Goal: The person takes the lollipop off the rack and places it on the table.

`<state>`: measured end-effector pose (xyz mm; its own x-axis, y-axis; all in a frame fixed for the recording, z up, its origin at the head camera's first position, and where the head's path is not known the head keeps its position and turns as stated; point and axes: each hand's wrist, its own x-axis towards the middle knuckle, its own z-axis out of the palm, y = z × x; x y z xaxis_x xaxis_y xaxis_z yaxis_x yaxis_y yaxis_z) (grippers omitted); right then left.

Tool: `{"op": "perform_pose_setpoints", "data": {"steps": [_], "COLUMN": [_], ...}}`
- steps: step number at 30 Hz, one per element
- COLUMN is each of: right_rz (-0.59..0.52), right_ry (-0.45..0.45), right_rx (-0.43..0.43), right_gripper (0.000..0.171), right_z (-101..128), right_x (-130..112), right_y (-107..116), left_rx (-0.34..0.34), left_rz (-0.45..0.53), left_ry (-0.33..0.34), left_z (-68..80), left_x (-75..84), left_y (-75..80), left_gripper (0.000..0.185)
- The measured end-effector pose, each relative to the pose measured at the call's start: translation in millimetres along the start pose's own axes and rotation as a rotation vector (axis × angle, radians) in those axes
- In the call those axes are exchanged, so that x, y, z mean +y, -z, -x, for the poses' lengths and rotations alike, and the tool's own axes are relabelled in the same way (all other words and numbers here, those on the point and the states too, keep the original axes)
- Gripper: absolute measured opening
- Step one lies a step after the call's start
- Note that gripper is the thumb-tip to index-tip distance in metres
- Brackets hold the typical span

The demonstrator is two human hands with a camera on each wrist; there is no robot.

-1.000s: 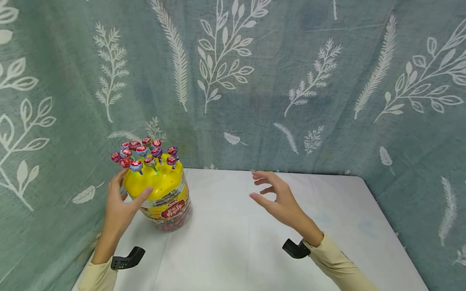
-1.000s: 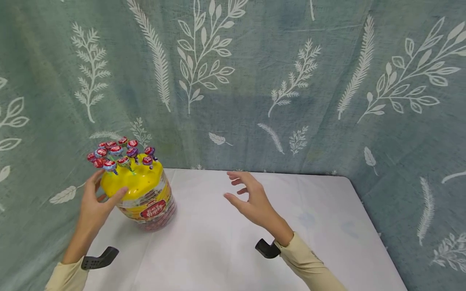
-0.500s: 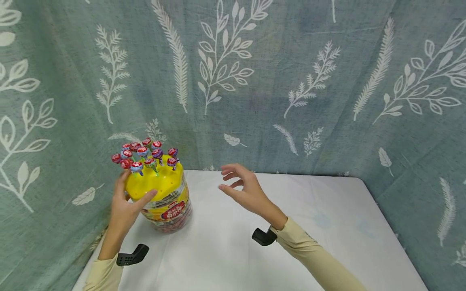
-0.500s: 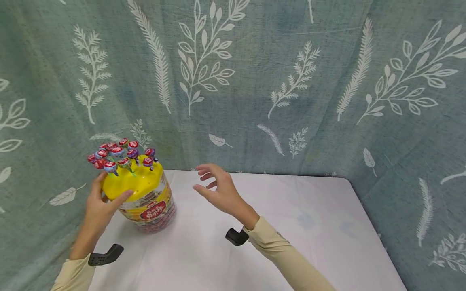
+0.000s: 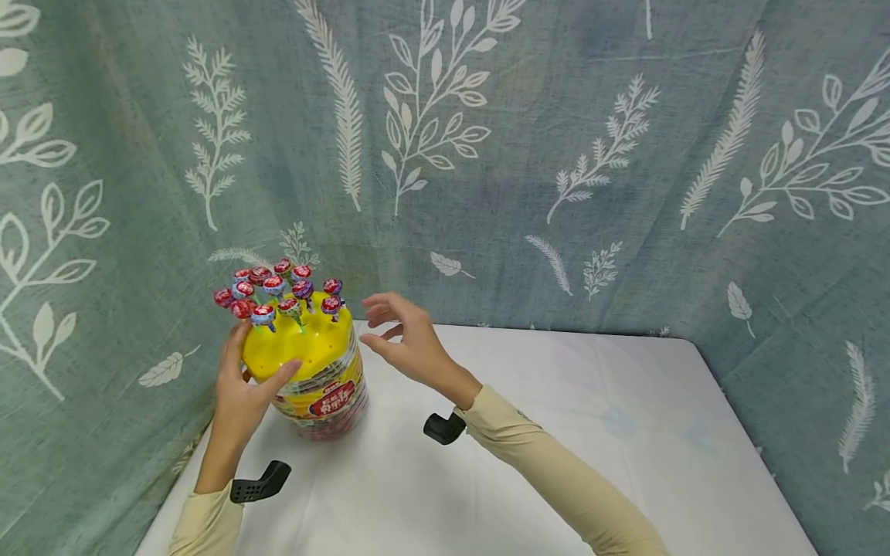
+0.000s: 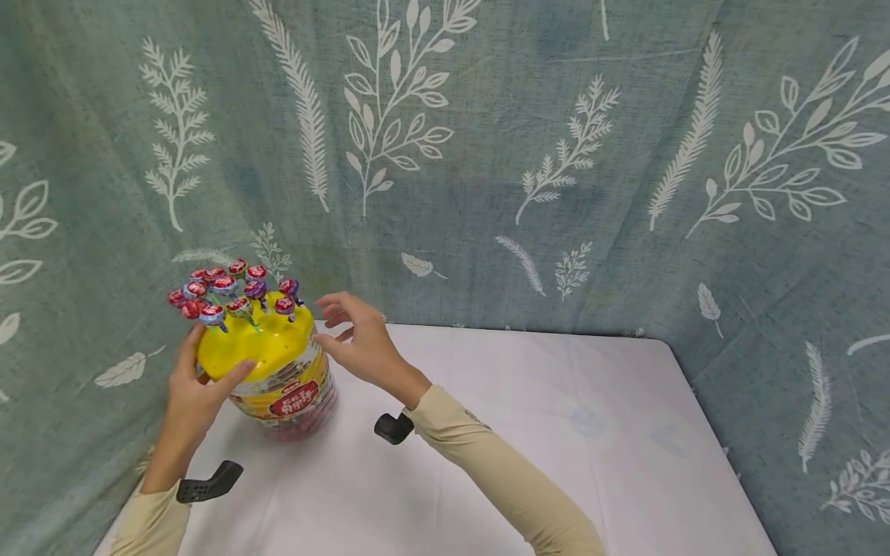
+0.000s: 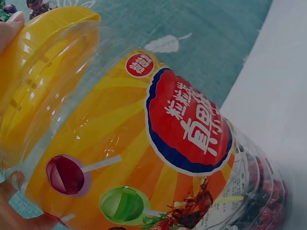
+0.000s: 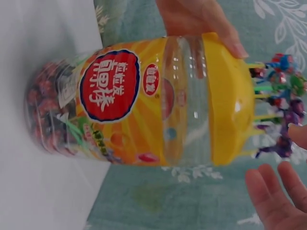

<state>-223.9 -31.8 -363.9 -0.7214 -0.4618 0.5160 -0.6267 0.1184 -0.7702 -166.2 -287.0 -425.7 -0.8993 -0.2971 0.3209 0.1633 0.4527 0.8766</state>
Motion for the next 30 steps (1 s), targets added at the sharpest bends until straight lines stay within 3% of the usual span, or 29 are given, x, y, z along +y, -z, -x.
{"op": "perform_pose_setpoints", "data": {"steps": [15, 23, 30], "right_rz": [0.119, 0.146, 0.078], "right_ry": [0.107, 0.137, 0.169], "right_rx": [0.01, 0.037, 0.089], "right_gripper": [0.036, 0.032, 0.034], "right_z": [-35, -37, -40], "right_x": [6, 5, -3], "right_y": [-40, -38, -31], "left_rx": [0.016, 0.015, 0.018], "left_rz": [0.013, 0.011, 0.016], "left_ry": [0.006, 0.013, 0.009], "left_z": [0.4, 0.4, 0.6], "left_x": [1.9, 1.4, 2.5], "left_y": [-1.9, -2.6, -2.5], "left_gripper": [0.082, 0.082, 0.082]}}
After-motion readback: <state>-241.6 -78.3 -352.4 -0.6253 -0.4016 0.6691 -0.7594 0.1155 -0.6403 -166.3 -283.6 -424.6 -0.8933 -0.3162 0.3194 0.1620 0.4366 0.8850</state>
